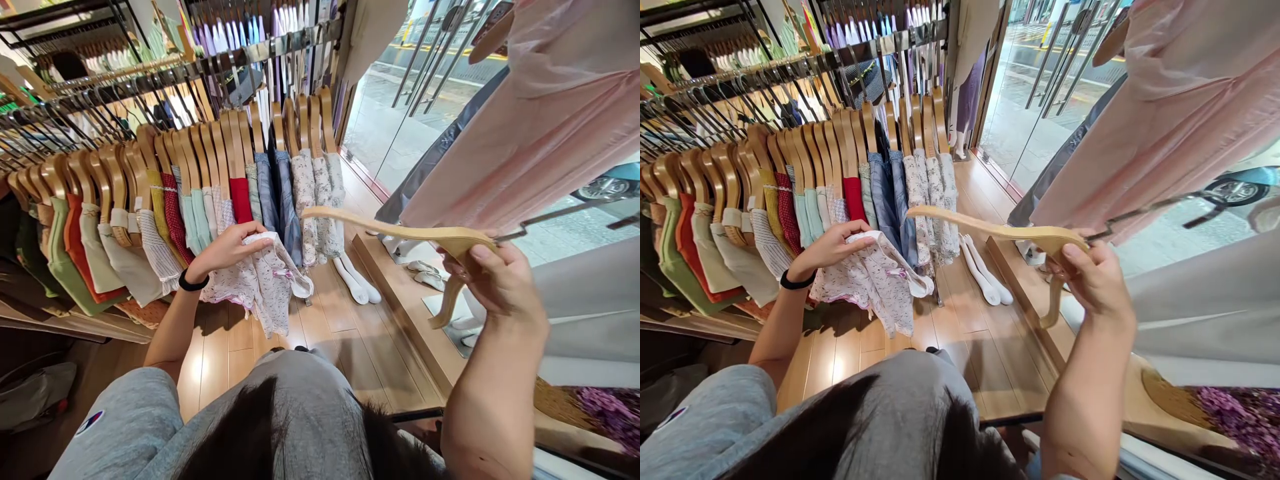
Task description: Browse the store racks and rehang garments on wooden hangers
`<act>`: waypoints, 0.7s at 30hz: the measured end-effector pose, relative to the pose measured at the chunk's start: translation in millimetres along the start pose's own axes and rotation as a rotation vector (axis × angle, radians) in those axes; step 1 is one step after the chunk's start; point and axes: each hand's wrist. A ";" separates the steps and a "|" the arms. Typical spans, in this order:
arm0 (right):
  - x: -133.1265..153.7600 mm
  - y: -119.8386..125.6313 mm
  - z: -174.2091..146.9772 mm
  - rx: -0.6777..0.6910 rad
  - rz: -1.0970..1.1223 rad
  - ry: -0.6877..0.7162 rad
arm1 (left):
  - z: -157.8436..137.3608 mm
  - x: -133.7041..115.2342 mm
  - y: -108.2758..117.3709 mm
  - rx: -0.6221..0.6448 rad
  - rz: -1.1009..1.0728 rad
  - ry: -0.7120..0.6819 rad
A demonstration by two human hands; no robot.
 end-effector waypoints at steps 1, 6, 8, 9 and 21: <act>2.5 2.3 -4.4 -0.015 0.014 -0.015 | -0.1 -0.5 0.0 0.003 -0.004 -0.003; 13.5 13.9 -32.6 -0.069 0.106 -0.052 | 1.5 -4.3 -1.6 0.016 0.000 -0.029; 15.6 16.3 -43.3 -0.082 0.171 -0.016 | 3.4 -6.5 -2.9 0.021 0.011 -0.032; 15.6 16.9 -47.6 -0.090 0.204 0.002 | 4.5 -7.7 -3.5 0.024 0.014 -0.035; -25.2 -10.3 -67.8 -0.322 0.345 -0.037 | 15.5 -12.8 -23.6 0.048 0.031 -0.087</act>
Point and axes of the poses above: each hand's wrist, its own z-axis towards the middle knuckle, its own y-axis out of the back of the hand, x = y × z, and after that the axes turned 10 degrees about z, right-handed
